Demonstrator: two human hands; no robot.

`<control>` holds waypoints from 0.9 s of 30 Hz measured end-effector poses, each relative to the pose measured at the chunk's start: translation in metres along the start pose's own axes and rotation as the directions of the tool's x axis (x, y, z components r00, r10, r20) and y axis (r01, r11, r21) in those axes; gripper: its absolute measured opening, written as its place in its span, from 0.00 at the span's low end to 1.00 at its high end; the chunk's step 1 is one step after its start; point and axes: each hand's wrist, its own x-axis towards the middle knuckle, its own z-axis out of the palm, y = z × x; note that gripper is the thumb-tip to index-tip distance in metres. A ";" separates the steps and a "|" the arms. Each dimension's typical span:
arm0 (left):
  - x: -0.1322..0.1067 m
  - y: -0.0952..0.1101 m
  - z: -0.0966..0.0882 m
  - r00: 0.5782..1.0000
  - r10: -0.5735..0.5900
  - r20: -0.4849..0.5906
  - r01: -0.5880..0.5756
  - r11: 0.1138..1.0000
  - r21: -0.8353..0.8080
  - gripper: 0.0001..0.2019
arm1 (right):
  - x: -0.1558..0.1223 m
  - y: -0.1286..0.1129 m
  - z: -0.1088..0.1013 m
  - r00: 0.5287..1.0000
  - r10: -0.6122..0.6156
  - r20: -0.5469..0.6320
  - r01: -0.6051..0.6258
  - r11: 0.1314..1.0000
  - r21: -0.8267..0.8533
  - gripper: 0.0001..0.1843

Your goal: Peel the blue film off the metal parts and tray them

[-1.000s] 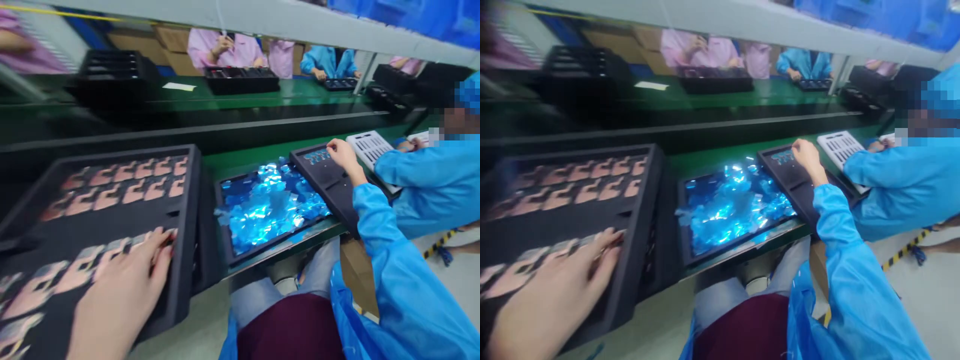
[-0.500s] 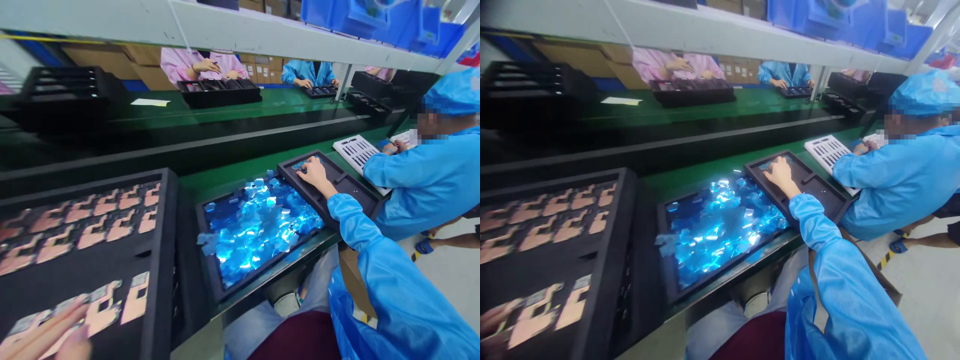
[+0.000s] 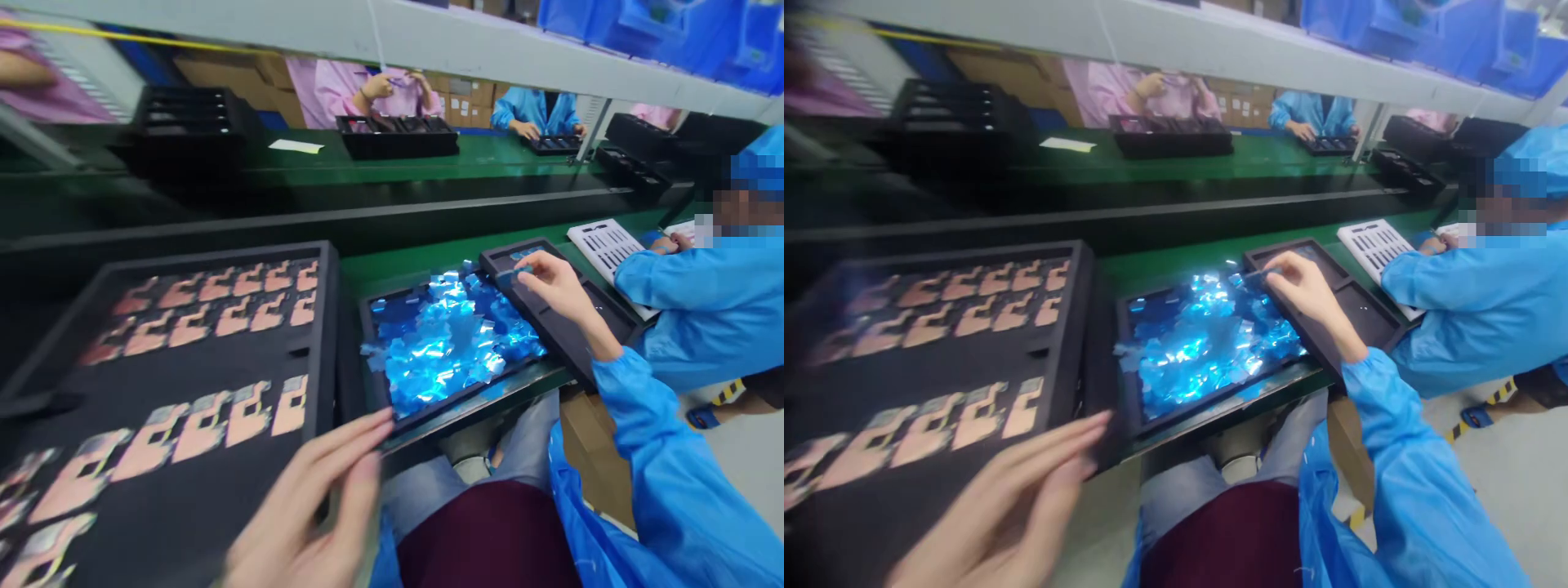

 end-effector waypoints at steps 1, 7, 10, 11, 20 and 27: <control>0.002 0.007 0.015 0.998 -0.042 0.037 0.045 0.997 -0.066 0.12 | -0.018 -0.021 0.002 0.993 -0.041 0.109 0.031 0.995 0.091 0.15; 0.018 0.012 0.080 0.911 -0.266 0.315 0.382 0.832 -0.401 0.14 | -0.094 -0.091 0.043 0.944 -0.116 0.309 0.032 0.964 0.263 0.17; 0.010 0.003 0.084 0.896 -0.350 0.273 0.438 0.797 -0.416 0.14 | -0.104 -0.087 0.064 0.973 -0.063 0.222 0.004 0.967 0.256 0.13; 0.007 0.001 0.084 0.895 -0.364 0.258 0.443 0.795 -0.415 0.15 | -0.106 -0.084 0.069 0.975 -0.056 0.215 -0.003 0.965 0.263 0.13; -0.003 -0.006 0.085 0.930 -0.344 0.126 0.366 0.856 -0.364 0.09 | -0.120 -0.075 0.096 0.983 -0.057 0.172 0.006 0.959 0.282 0.17; -0.003 -0.016 0.097 0.919 -0.389 0.072 0.383 0.830 -0.405 0.09 | -0.130 -0.076 0.112 0.915 -0.394 -0.089 0.389 0.919 -0.063 0.08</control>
